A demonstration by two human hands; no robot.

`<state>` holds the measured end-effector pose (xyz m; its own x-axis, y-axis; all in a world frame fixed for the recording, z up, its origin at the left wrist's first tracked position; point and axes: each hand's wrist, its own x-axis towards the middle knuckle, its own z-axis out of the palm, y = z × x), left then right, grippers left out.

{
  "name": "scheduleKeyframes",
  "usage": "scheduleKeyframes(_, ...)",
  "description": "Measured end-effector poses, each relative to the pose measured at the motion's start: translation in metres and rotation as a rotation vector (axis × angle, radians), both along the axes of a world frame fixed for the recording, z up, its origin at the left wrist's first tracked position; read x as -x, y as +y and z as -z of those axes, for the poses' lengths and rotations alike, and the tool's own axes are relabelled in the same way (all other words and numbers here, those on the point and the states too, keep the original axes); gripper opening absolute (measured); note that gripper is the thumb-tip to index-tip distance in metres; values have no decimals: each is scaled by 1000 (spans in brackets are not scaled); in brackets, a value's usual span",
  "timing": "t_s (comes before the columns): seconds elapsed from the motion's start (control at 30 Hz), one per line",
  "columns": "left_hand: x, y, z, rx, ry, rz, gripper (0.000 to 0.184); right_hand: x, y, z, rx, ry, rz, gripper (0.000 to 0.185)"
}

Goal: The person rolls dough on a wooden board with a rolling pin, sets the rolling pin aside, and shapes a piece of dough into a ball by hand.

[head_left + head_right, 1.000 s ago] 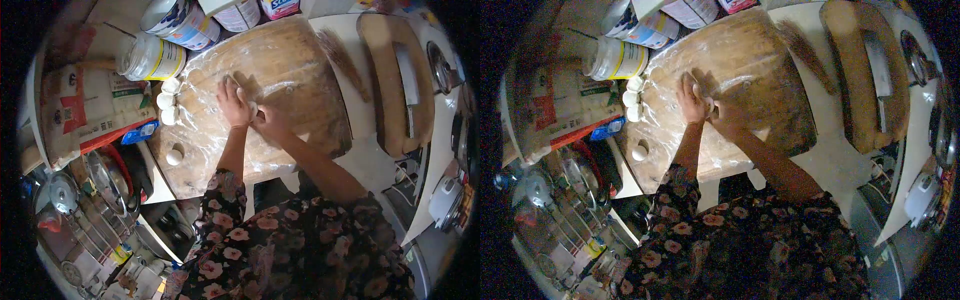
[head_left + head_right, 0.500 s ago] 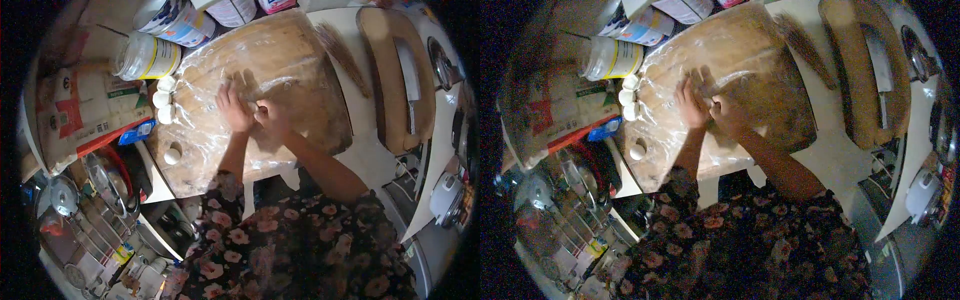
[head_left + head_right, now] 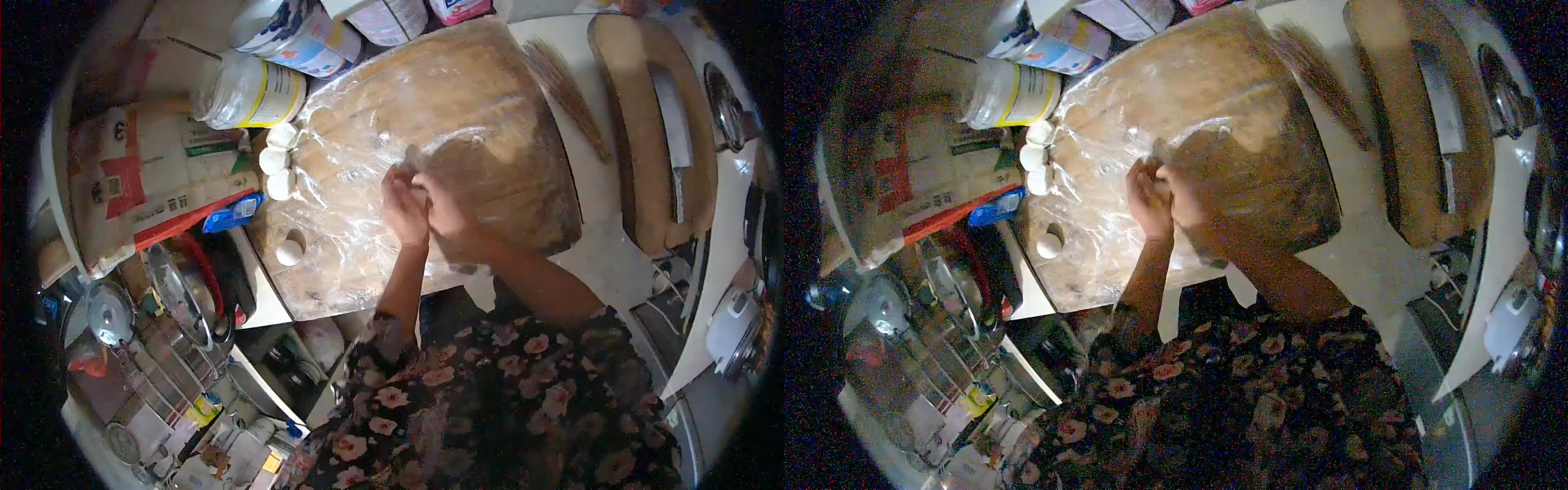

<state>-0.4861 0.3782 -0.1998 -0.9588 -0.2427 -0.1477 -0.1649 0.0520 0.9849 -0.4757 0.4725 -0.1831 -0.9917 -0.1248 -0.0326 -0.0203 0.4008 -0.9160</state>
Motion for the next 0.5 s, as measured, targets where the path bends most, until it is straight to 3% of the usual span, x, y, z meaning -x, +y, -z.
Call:
scheduleKeyframes(0.03, 1, 2, 9, 381, 196, 99, 26, -1, -1, 4, 241, -43, 227, 31)
scheduleKeyframes(0.07, 19, -1, -2, 767, 359, 200, 26, 0, 10, 7, 58, -128, 158, 31)
scheduleKeyframes(0.1, 34, -4, -6, 759, 356, 197, 26, 2, 13, 9, 50, -130, 156, 31)
scheduleKeyframes(0.17, 53, -11, -4, 1019, 495, 238, 27, 1, 11, 8, 13, -178, 255, 24)
scheduleKeyframes(0.2, 59, -11, -1, 1020, 510, 230, 27, 5, 15, 5, 15, -207, 137, 25)
scheduleKeyframes(0.3, 57, -7, -1, 921, 462, 149, 28, 1, 4, -9, -130, -233, 170, 22)
scheduleKeyframes(0.33, 48, -9, -4, 565, 255, 207, 29, 1, 2, -8, -122, -226, 173, 22)
scheduleKeyframes(0.4, 26, -13, -14, -148, -166, 291, 31, -4, -3, 6, 42, 226, 295, 20)
scheduleKeyframes(0.43, 19, -16, -19, -141, -169, 285, 31, -7, -5, 14, 50, 223, 292, 20)
scheduleKeyframes(0.5, 2, -17, -31, -575, -278, -5, 31, -12, -7, 16, 372, -317, -59, 31)
